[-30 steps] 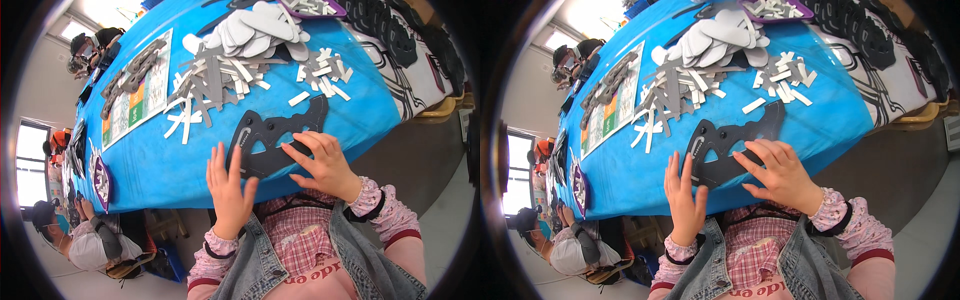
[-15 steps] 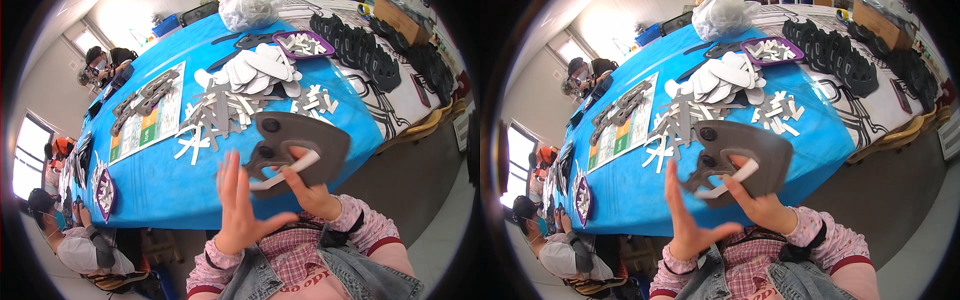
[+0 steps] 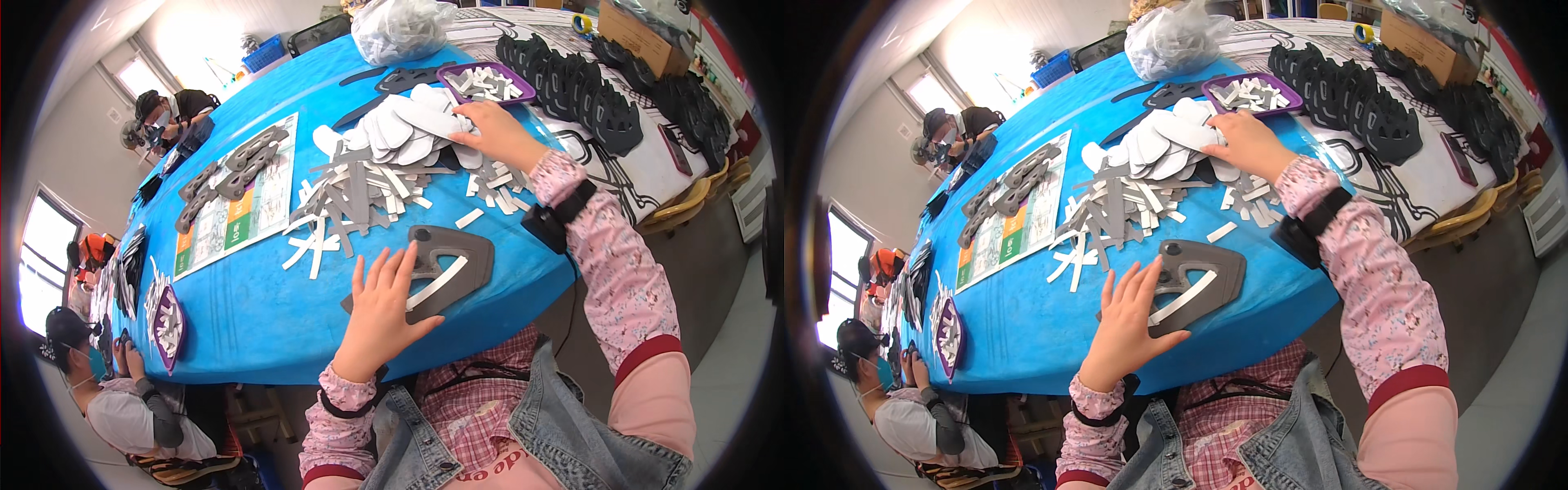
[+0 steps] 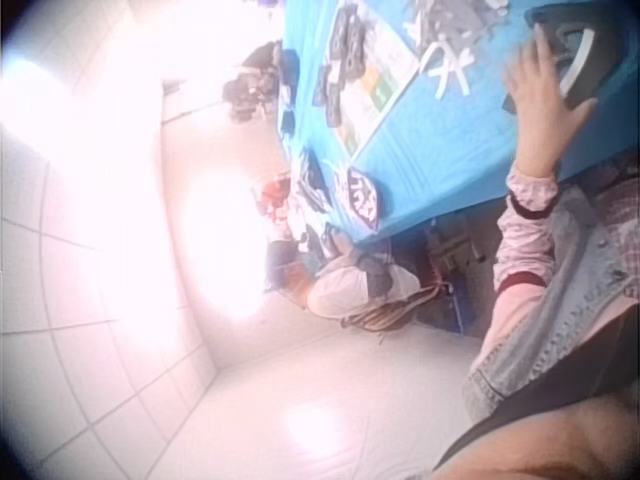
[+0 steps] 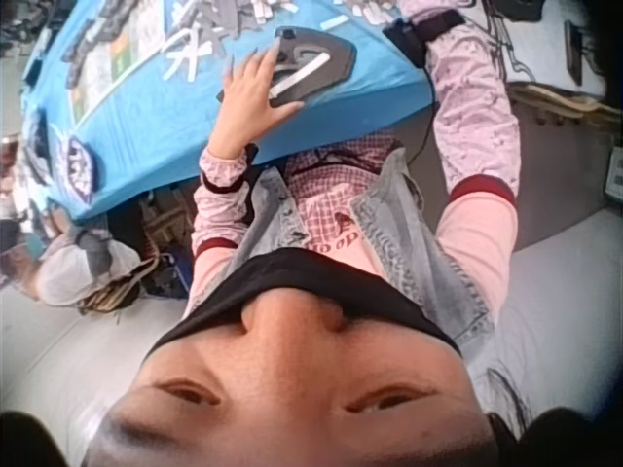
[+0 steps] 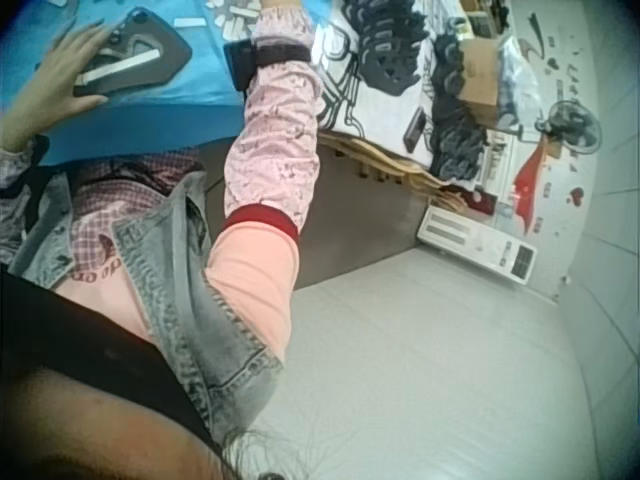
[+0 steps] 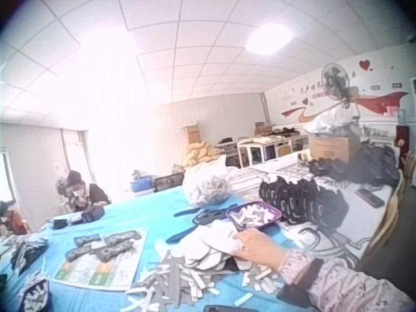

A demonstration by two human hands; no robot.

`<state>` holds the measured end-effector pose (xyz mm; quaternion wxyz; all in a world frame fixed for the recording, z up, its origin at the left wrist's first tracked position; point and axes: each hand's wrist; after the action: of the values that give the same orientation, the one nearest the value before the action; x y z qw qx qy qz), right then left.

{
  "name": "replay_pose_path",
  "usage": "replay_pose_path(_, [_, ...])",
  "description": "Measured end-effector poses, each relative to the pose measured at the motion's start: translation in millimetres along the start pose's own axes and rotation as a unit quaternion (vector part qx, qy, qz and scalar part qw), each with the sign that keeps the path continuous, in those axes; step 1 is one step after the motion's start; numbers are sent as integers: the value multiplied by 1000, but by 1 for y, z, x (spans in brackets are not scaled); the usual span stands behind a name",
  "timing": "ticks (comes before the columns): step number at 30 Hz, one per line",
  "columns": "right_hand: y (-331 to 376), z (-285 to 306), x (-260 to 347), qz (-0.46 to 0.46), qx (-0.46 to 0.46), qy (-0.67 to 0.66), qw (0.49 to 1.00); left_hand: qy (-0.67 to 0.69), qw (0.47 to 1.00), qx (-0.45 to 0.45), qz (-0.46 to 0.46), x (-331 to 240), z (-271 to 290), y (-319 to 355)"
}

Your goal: Manually aligning and stacking various pre-cut shoe components on a work table.

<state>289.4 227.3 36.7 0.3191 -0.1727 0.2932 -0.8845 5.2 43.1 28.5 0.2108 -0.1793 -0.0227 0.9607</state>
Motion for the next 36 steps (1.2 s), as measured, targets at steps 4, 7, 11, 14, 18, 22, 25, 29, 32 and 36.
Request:
replay_pose_path(4, [-1,-13,-4,-59,63,0,996,30,999,36,16,2,6,2])
replay_pose_path(7, [1,-17,-7,-57,40,-26,997,64,998,25,-11,5,12,0])
replay_pose_path(11, [7,-24,-10,-16,17,-24,999,78,996,34,-30,2,5,-6])
replay_pose_path(14, [5,-26,-16,-13,25,2,1000,85,994,51,-37,-2,-2,-9])
replay_pose_path(18, [3,-24,-23,-36,8,-80,996,96,993,59,-29,-2,-1,-9])
replay_pose_path(22, [1,-13,-15,-44,-35,-121,991,100,993,64,-20,4,-5,-10])
replay_pose_path(25, [4,-5,-15,-55,-19,-161,985,93,993,67,-26,1,-7,-12])
replay_pose_path(29, [10,-8,-23,-66,15,-140,988,94,992,82,-32,-1,-9,-19])
replay_pose_path(32, [9,-9,-25,-25,10,-80,996,94,992,82,-31,-3,-10,-16])
replay_pose_path(36, [6,-7,-17,-72,-7,-199,977,105,991,82,-25,-3,-11,-15])
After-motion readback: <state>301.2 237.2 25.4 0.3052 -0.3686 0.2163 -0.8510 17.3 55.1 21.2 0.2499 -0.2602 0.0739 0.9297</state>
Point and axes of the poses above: each hand's wrist, its own y-axis away from the middle knuckle, its own z-axis out of the back of the hand, x = y × z, and after that the axes turned 11 degrees about z, right-handed
